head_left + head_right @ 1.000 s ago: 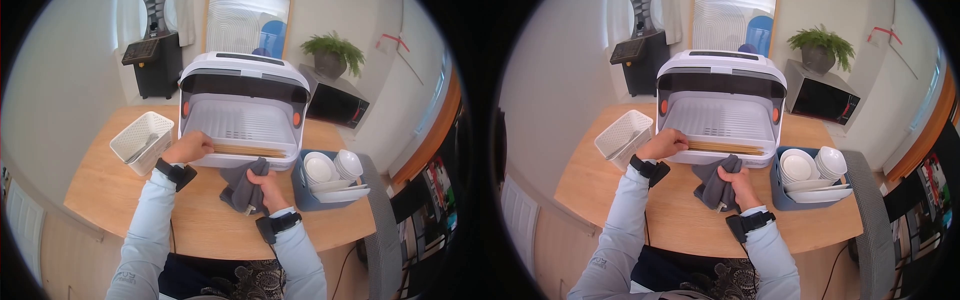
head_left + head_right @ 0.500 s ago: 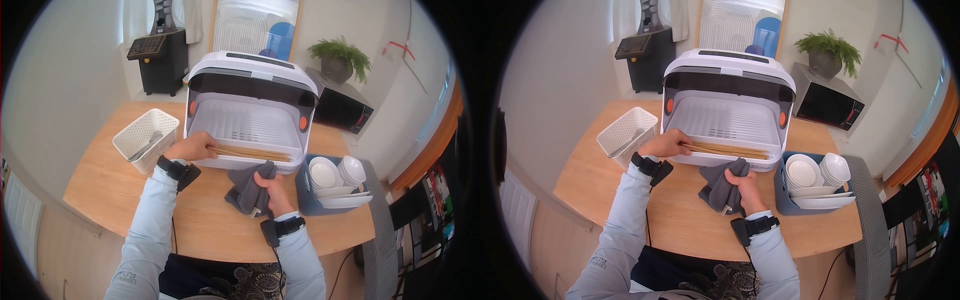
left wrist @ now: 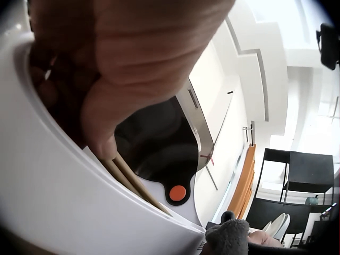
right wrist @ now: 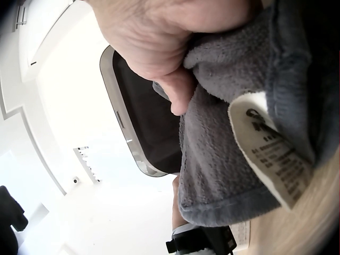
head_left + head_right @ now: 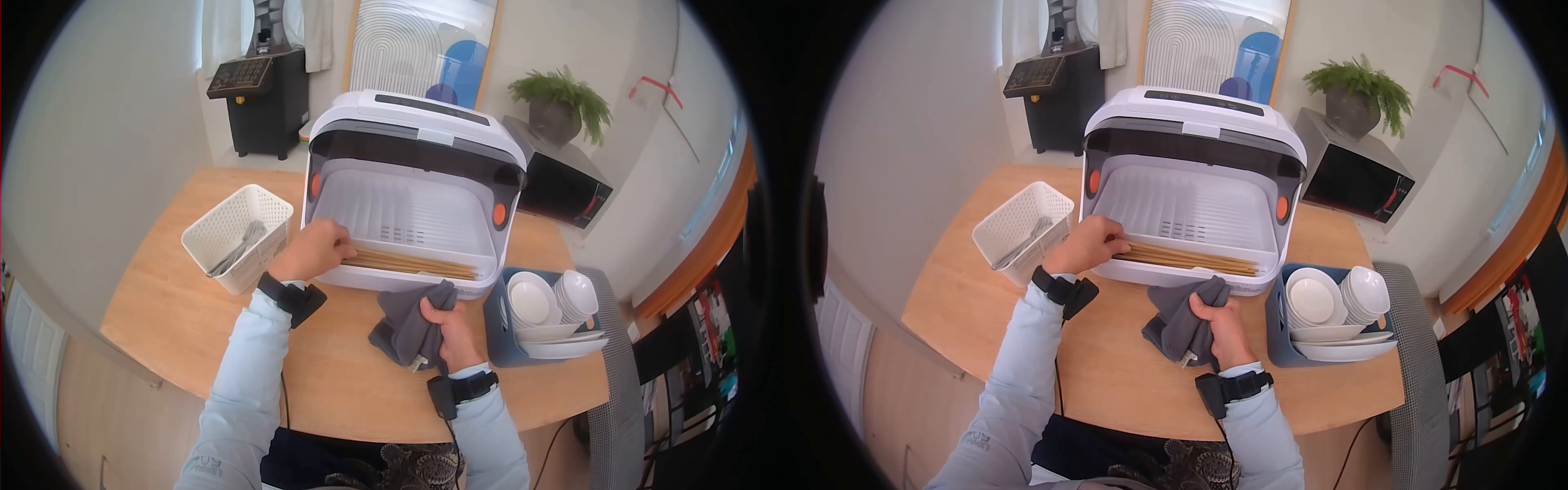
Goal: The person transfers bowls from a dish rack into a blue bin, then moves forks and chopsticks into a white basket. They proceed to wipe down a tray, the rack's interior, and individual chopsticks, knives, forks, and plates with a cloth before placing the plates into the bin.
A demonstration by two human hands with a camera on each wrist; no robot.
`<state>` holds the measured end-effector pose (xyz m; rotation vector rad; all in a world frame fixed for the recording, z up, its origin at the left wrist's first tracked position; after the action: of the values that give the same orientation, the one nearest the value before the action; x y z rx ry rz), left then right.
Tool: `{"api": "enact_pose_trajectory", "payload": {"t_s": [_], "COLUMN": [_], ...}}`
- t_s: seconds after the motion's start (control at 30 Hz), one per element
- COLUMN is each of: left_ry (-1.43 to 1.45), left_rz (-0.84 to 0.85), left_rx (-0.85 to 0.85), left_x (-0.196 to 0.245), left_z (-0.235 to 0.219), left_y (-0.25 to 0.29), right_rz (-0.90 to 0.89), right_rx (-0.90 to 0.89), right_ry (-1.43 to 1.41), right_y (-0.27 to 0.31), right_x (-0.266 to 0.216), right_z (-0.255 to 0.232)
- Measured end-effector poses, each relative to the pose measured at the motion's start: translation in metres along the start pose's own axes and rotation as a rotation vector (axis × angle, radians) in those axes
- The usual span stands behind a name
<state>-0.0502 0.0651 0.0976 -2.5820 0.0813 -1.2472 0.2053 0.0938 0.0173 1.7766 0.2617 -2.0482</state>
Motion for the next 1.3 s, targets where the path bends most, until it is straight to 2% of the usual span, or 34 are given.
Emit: {"api": "enact_pose_trajectory", "payload": {"t_s": [0.13,0.23,0.43,0.53,0.73,0.9,1.03,1.23,1.3], "left_ry": [0.05,-0.073,0.025,0.077,0.06,0.079,0.146,0.056,0.031], "left_rz": [0.084,0.242,-0.095,0.117,0.215,0.317,0.349,0.187,0.235], "left_rx": [0.105,0.216,-0.185,-0.18,-0.258,-0.216,-0.188,-0.239,-0.232], "left_x": [0.007,0.026,0.015,0.01,0.027,0.039,0.041,0.041,0.038], "left_z": [0.003,0.001,0.011,0.024,0.051,0.072,0.079,0.086,0.092], "left_y": [0.002,0.004,0.004,0.001,-0.004,-0.01,-0.018,-0.03,-0.033], "right_rz": [0.008,0.01,0.054,0.065,0.071,0.102,0.109,0.105,0.099], "right_rx": [-0.023,-0.026,-0.012,-0.002,-0.013,-0.014,-0.027,-0.03,-0.025], "right_ry": [-0.032,-0.059,-0.1,-0.1,-0.107,-0.126,-0.111,-0.103,-0.092], "right_y": [-0.005,-0.005,0.001,0.002,0.0,0.0,0.0,0.001,0.0], "right_x": [0.009,0.011,0.001,0.0,0.005,0.006,0.004,0.003,0.004], "right_z": [-0.004,-0.005,0.0,0.004,0.003,0.003,0.004,0.004,0.003]}}
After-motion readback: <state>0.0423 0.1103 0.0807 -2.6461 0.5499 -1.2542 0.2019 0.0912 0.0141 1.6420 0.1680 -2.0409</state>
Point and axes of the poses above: each hand's wrist, its own y-axis away from the middle knuckle, its own z-axis out of the palm, x = y × z, the point moved 4 cm from there along -y, towards the middle knuckle, and after that the axes turned 15 degrees about y, right-handed, at the moved point
